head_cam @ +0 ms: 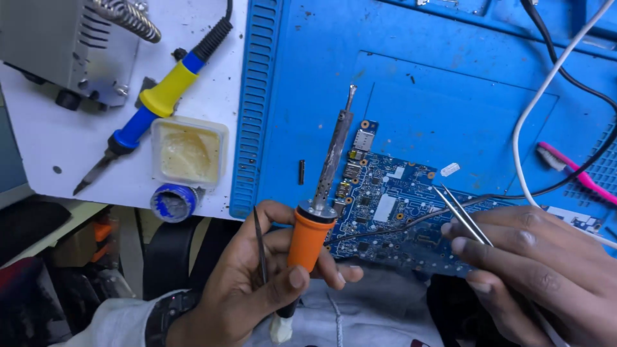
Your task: Repairing a laptop motherboard by soldering components and using tweezers to manipulate small parts.
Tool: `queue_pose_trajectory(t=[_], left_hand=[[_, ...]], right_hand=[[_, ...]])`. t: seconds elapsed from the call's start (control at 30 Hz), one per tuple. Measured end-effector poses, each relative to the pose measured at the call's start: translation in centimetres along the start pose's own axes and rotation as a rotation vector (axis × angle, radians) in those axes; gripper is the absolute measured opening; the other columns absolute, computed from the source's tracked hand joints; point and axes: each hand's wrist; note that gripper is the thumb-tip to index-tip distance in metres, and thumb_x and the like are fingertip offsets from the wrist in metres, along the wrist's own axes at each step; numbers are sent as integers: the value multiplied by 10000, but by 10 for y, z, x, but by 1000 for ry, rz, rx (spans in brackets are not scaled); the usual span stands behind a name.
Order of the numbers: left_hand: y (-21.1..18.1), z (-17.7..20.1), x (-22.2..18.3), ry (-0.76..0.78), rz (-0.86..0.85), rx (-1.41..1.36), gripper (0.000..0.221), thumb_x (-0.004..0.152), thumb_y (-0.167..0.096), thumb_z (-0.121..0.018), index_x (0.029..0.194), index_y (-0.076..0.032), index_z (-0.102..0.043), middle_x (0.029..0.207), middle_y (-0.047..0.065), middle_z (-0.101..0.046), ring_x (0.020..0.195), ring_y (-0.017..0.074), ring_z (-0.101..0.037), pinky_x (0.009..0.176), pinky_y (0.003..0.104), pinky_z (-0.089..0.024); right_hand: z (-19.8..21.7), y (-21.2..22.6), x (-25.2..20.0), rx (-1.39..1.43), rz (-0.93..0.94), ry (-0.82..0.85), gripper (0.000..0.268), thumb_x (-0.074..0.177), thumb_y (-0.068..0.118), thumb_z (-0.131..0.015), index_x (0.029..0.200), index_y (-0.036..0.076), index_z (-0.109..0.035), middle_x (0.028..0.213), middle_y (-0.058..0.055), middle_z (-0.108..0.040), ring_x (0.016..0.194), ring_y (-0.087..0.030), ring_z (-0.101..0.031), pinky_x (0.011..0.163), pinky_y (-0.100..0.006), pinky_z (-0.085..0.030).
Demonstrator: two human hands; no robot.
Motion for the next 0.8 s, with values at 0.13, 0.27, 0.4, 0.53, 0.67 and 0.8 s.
queue_pose_trajectory(t=[0.13, 0.27, 0.4, 0.53, 0.67, 0.8], left_hand=[[-4, -4, -2, -21, 12, -24, 418, 1017, -135, -685, 1276, 1, -385, 1045, 249, -697, 1093, 449, -699, 1100, 707, -513], [-8, -8, -2, -26, -3, 94, 468, 997, -222, -688, 1259, 35, -396, 1034, 297, -687, 1031, 471, -732, 1007, 588, -605], [-8, -8, -2, 2, -7, 148, 426, 1007, -224, -655, 1227, 19, -384, 1048, 313, -668, 1018, 479, -735, 989, 566, -619], [-8, -5, -5, 15, 19, 200, 420, 1007, -225, -643, 1231, -2, -366, 1066, 302, -679, 993, 456, -761, 979, 481, -593], [-3, -1, -7, 35, 63, 96, 435, 1002, -185, -655, 1250, -13, -342, 1090, 326, -659, 654, 326, -653, 642, 395, -575], [0, 3, -7, 57, 40, 130, 450, 1020, -213, -649, 1294, 1, -364, 1019, 244, -626, 496, 169, -465, 506, 277, -432]], right_hand=[[-4, -1, -1, -7, 37, -15, 243, 899, 153, -555, 1068, 22, -670, 1021, -160, -767, 907, -289, -786, 815, -383, -619], [-7, -2, -2, -31, 56, -12, 219, 895, 146, -575, 1039, 23, -685, 993, -160, -769, 898, -304, -787, 787, -388, -613], [-12, -3, 0, -14, 116, -82, 200, 896, 118, -552, 968, -15, -684, 938, -186, -757, 853, -322, -782, 755, -380, -615], [-10, -3, 0, -29, 127, -57, 193, 893, 107, -570, 976, -19, -691, 936, -183, -756, 838, -317, -772, 762, -385, -618], [-10, -1, -1, -33, 96, -67, 185, 890, 105, -585, 969, -22, -694, 948, -179, -758, 836, -321, -764, 761, -382, -610], [-8, 4, 0, -39, 82, -76, 180, 885, 85, -602, 980, -42, -687, 962, -189, -758, 849, -332, -765, 759, -392, -608]])
Point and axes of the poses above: each hand's wrist, its own x-axis towards the middle knuckle, its own z-axis out of the back of the hand, y = z × x
